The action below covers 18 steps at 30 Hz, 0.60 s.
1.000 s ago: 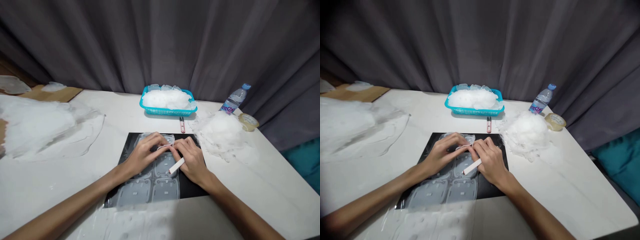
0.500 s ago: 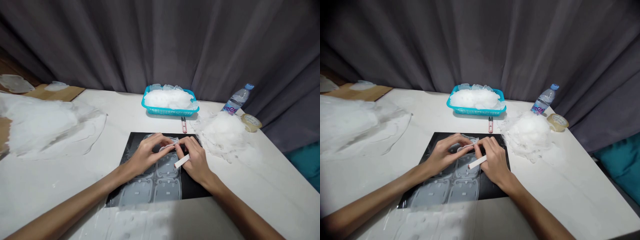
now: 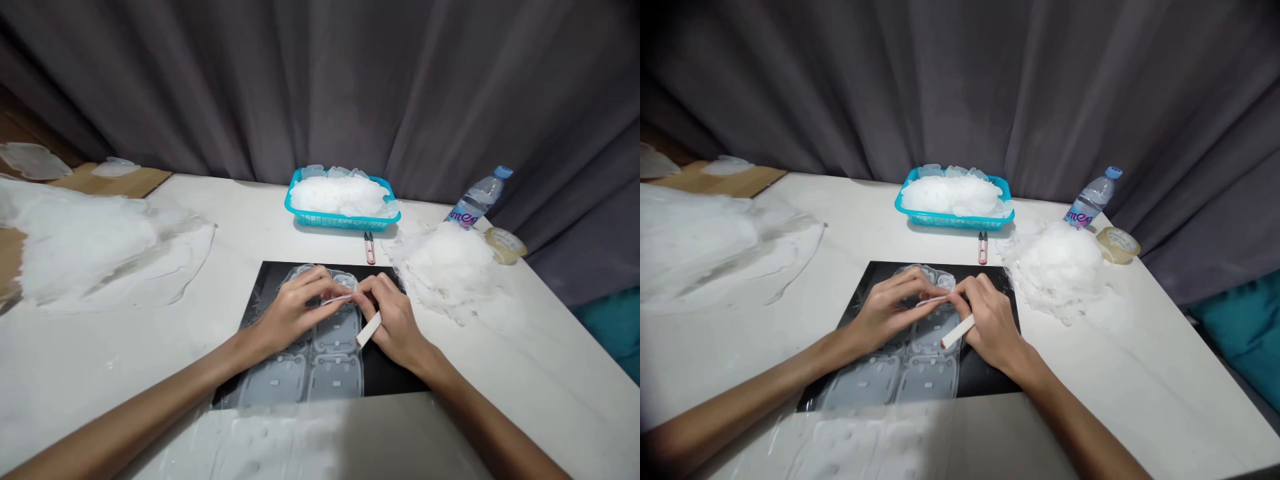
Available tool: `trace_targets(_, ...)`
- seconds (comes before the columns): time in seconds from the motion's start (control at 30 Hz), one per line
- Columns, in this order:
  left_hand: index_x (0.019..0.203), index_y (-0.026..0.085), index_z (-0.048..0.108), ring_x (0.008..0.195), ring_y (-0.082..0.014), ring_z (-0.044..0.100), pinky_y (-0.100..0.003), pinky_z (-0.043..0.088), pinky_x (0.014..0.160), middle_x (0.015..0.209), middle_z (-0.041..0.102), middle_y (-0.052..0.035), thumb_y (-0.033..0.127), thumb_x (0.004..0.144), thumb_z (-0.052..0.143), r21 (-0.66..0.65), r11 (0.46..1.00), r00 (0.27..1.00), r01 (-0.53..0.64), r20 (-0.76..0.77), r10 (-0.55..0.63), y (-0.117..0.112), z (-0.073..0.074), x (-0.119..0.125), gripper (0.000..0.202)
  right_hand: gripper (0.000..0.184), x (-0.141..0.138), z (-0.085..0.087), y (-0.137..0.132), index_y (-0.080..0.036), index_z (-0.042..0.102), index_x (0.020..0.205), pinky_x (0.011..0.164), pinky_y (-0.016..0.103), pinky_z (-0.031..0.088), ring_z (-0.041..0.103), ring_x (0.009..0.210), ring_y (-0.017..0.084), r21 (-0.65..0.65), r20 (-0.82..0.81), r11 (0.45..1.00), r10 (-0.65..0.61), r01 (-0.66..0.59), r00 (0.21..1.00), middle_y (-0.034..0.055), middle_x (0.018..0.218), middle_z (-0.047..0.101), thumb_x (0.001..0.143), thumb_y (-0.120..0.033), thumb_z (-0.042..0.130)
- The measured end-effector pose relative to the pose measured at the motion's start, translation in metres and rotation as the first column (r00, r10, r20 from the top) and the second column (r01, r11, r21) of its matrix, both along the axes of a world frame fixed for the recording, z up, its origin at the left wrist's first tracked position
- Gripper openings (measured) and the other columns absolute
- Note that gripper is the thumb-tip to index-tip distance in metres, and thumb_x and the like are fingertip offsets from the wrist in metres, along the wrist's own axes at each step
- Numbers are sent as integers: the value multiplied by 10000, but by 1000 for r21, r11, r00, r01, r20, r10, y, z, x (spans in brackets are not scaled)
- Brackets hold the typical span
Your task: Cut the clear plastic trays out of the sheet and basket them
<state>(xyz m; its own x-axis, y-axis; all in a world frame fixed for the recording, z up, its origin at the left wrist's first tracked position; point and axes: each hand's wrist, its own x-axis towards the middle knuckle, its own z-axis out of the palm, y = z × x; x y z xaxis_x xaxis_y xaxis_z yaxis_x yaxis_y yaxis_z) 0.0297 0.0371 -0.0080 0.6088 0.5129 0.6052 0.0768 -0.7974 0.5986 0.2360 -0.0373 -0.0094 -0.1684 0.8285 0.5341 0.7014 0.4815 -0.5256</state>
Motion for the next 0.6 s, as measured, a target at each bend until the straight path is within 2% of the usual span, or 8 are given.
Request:
trace_targets(0.13, 889, 174, 697, 723, -136, 595, -259, 485, 654, 778, 619, -2, 118, 940, 727, -24, 999, 999, -35, 32, 36, -1, 8, 3, 82, 157, 2, 3, 0, -234, 524, 946, 718, 329, 443, 551, 812, 214, 38, 97, 999, 9, -13, 995, 42, 875, 657, 1089, -207, 463)
trace_targets(0.2, 816, 176, 656, 699, -128, 587, -258, 477, 650, 757, 608, 7, 109, 920, 739, -42, 996, 995, -82, 50, 84, -1, 9, 3, 149, 156, 4, 1, 3, -233, 516, 940, 713, 333, 437, 555, 811, 216, 72, 143, 997, -39, 29, 989, 47, 885, 664, 1077, -186, 460)
trace_targets(0.3, 789, 187, 620, 683, -120, 558, -250, 457, 640, 744, 571, 21, 92, 906, 724, -76, 975, 964, -207, 156, 217, 1, 7, -1, 183, 165, 10, -7, 9, -232, 501, 910, 708, 341, 427, 564, 827, 222, 100, 187, 984, -162, 145, 969, 51, 889, 656, 1033, -132, 455)
trace_targets(0.4, 779, 193, 599, 670, -117, 519, -234, 431, 601, 745, 532, 26, 145, 918, 698, -243, 905, 882, -349, 240, 405, 6, 4, -4, 176, 179, 15, -14, 14, -239, 485, 857, 657, 341, 394, 552, 808, 224, 49, 217, 970, -244, 239, 945, 34, 837, 625, 974, -104, 481)
trace_targets(0.47, 776, 194, 586, 646, -117, 487, -228, 408, 572, 724, 516, 32, 204, 925, 678, -373, 834, 838, -407, 210, 503, 10, 2, -6, 176, 189, 19, -17, 15, -244, 475, 820, 639, 340, 378, 541, 794, 222, -10, 227, 970, -236, 245, 945, 20, 810, 612, 941, -106, 520)
trace_targets(0.53, 772, 193, 570, 646, -120, 482, -227, 407, 576, 712, 523, 32, 246, 925, 650, -466, 775, 834, -427, 129, 537, 13, 1, -7, 181, 210, 21, -19, 14, -245, 470, 787, 649, 339, 382, 538, 801, 222, -54, 223, 972, -213, 231, 951, 12, 802, 610, 925, -120, 566)
trace_targets(0.6, 781, 190, 563, 668, -121, 503, -225, 422, 602, 723, 535, 31, 271, 915, 639, -499, 766, 868, -406, 53, 494, 15, 2, -6, 175, 222, 22, -19, 13, -245, 479, 772, 672, 342, 398, 542, 819, 226, -60, 219, 973, -206, 224, 954, 13, 810, 615, 933, -147, 597)
